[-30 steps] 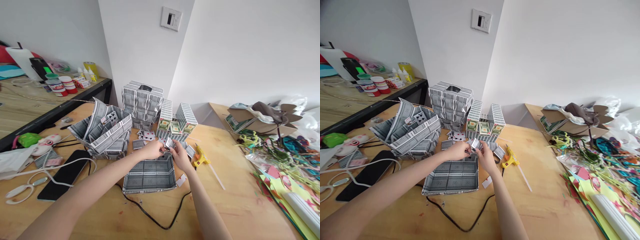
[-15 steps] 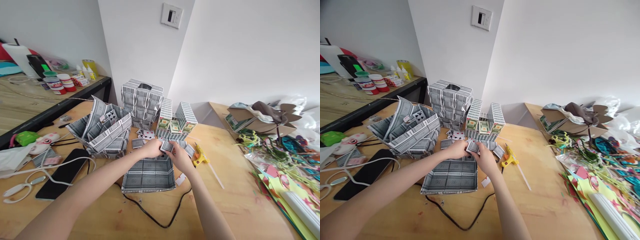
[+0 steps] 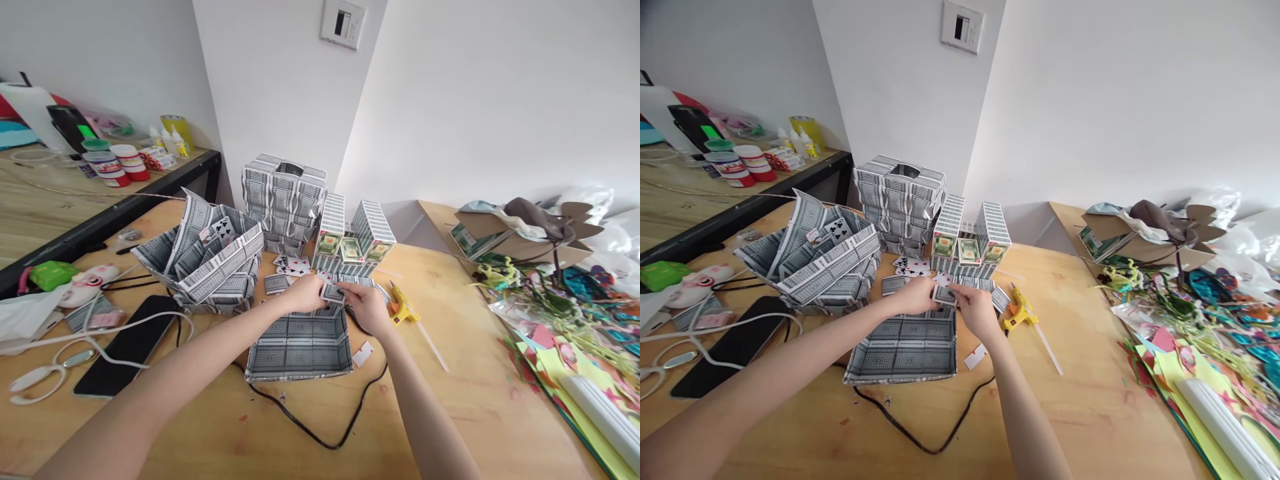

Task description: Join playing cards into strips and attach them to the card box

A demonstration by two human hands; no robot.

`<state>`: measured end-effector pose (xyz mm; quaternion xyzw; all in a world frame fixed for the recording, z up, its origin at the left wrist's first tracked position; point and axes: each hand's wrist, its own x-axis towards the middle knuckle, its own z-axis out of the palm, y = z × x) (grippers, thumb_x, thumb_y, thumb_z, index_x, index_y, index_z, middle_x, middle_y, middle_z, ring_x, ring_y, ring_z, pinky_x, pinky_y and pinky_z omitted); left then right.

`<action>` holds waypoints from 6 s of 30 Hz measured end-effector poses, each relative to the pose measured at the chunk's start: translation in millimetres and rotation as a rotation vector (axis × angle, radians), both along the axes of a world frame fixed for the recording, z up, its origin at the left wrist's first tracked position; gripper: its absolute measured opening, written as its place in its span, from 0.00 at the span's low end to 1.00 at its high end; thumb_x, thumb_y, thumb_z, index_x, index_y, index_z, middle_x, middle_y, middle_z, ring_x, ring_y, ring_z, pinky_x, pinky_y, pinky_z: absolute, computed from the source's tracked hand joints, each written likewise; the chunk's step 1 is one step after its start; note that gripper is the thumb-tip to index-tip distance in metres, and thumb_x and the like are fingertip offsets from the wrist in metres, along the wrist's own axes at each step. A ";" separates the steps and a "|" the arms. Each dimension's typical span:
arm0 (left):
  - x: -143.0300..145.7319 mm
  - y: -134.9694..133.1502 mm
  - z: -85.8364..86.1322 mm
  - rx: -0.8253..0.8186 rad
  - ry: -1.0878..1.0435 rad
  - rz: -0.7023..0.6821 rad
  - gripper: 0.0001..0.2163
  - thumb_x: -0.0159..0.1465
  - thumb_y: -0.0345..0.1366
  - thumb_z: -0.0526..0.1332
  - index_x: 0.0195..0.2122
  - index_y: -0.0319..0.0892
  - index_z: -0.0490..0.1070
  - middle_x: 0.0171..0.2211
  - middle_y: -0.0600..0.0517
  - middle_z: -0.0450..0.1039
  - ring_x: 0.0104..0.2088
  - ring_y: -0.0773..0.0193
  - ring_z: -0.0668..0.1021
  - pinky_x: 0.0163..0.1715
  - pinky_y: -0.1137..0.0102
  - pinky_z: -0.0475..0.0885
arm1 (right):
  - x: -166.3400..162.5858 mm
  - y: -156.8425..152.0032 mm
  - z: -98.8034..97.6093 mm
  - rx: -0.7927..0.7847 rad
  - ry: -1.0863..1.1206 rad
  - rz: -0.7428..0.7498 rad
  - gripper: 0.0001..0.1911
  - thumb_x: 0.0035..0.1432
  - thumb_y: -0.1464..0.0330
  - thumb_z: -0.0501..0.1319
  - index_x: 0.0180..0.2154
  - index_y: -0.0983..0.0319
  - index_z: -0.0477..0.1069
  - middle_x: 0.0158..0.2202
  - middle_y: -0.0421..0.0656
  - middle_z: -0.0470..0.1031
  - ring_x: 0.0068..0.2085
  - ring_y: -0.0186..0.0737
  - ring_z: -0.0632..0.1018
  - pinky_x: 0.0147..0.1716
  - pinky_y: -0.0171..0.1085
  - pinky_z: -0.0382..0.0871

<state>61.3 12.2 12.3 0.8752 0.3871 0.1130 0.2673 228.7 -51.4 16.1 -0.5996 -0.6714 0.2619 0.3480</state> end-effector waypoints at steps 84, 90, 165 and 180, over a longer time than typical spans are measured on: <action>-1.4 -3.5 5.2 0.052 0.135 -0.023 0.08 0.50 0.40 0.60 0.29 0.43 0.73 0.26 0.50 0.74 0.29 0.59 0.75 0.25 0.72 0.62 | -10.8 -1.8 27.4 0.068 -0.345 0.157 0.13 0.58 0.71 0.53 0.31 0.59 0.76 0.28 0.40 0.78 0.28 0.35 0.75 0.28 0.30 0.63; -0.5 0.1 -0.8 0.001 0.080 -0.003 0.06 0.50 0.38 0.60 0.27 0.43 0.72 0.27 0.52 0.75 0.29 0.61 0.75 0.25 0.73 0.62 | 4.0 3.9 23.6 0.050 -0.244 0.073 0.13 0.56 0.68 0.54 0.35 0.59 0.77 0.27 0.41 0.78 0.28 0.37 0.76 0.29 0.32 0.67; -27.1 -12.5 6.1 0.149 0.435 -0.090 0.10 0.53 0.40 0.56 0.31 0.41 0.73 0.30 0.45 0.75 0.33 0.54 0.77 0.29 0.67 0.69 | -46.1 10.8 41.5 -0.156 -1.067 0.393 0.11 0.50 0.75 0.54 0.37 0.65 0.69 0.38 0.51 0.74 0.39 0.46 0.76 0.33 0.37 0.66; -23.8 -14.4 11.3 0.067 0.348 -0.096 0.08 0.55 0.32 0.54 0.32 0.42 0.72 0.30 0.47 0.75 0.33 0.56 0.77 0.29 0.69 0.68 | -41.8 3.1 28.6 -0.146 -0.965 0.378 0.13 0.51 0.79 0.51 0.39 0.65 0.66 0.38 0.49 0.72 0.41 0.42 0.71 0.36 0.35 0.63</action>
